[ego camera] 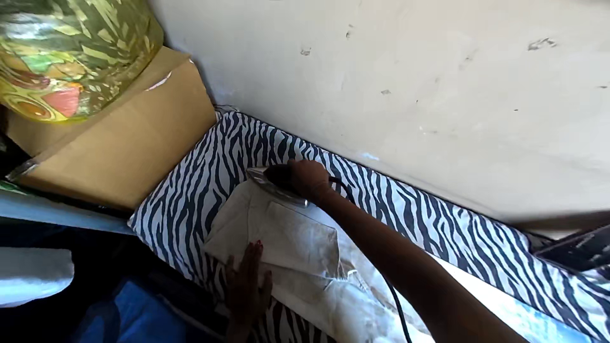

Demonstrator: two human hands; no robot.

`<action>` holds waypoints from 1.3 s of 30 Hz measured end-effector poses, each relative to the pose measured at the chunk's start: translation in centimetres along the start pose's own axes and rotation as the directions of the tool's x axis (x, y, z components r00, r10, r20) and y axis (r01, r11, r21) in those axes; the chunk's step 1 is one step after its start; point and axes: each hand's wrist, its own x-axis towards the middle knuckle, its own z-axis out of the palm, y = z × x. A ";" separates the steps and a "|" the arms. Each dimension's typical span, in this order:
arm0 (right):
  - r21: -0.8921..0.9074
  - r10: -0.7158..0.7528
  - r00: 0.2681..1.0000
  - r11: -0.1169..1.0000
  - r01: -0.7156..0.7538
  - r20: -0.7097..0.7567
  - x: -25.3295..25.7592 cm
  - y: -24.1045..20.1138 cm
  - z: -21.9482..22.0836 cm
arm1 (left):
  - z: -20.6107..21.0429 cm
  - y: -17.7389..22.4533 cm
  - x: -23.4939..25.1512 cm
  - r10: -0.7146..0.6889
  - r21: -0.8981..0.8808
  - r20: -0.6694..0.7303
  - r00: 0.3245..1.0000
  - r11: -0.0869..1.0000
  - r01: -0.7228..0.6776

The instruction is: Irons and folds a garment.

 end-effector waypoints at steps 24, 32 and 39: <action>0.402 0.606 0.751 0.639 -0.656 0.263 -28.9 15.9 0.2 | 2.8 18.1 9.6 0.546 -0.362 0.236 0.804 0.817 -0.449; 0.344 0.977 0.148 0.087 -0.935 0.155 -48.0 28.1 2.7 | 7.6 17.7 5.0 0.648 -0.180 0.386 0.656 0.751 -0.636; 0.374 0.957 0.272 0.291 -0.881 -0.104 -53.7 35.1 0.2 | 5.9 24.9 -2.0 0.808 -0.463 0.340 0.481 0.589 -0.662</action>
